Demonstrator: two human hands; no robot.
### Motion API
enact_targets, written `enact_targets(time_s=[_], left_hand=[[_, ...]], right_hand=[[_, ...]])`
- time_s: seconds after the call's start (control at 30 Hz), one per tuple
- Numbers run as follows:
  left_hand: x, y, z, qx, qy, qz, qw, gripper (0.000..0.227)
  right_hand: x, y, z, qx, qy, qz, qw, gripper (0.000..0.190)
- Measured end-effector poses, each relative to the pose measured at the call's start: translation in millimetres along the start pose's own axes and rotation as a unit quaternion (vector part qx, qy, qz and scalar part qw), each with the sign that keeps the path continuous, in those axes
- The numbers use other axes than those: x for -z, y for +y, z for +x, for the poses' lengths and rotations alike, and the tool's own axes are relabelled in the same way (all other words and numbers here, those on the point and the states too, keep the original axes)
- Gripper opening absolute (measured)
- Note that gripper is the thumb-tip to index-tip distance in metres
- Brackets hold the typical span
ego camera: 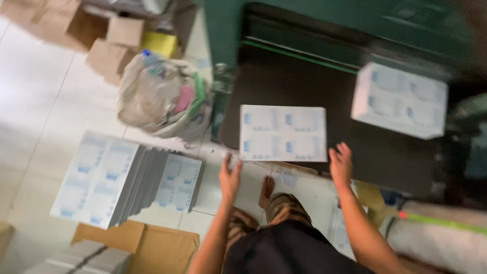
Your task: The person repeatedly picks up stacks of white papers with blue printed patterns from a table, flips them over, and places them onto a growing pile on the floor. The person moves between the table and the floor to continue stacking the papers.
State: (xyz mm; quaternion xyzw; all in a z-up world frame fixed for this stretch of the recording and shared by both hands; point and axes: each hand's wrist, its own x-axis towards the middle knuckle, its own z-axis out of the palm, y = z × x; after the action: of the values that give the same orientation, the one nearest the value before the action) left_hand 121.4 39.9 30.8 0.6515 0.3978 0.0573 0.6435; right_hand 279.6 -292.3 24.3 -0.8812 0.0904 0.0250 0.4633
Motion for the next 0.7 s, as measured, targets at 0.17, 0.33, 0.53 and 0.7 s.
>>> enact_targets(time_s=[0.17,0.33,0.53,0.7], left_hand=[[-35.9,39.1,64.6,-0.038,-0.036,0.100,0.994,0.070],[-40.7,34.9,54.7,0.007,-0.039,-0.011,0.999,0.060],[-21.5,25.5,83.6,0.034,-0.037,0.082,0.995,0.051],[-1.1,23.4,134.0,0.024,-0.109,0.056,0.992,0.052]], right_hand=[[-20.0,-1.8,20.7,-0.106,0.029,0.046,0.993,0.056],[-29.8,-13.0,6.1,-0.171,-0.018,0.163,0.972,0.060],[-44.8,-16.3,-25.8,-0.187,0.019,0.174,0.967,0.066],[-68.8,-22.8,-71.7,-0.260,0.040,0.131,0.956,0.058]])
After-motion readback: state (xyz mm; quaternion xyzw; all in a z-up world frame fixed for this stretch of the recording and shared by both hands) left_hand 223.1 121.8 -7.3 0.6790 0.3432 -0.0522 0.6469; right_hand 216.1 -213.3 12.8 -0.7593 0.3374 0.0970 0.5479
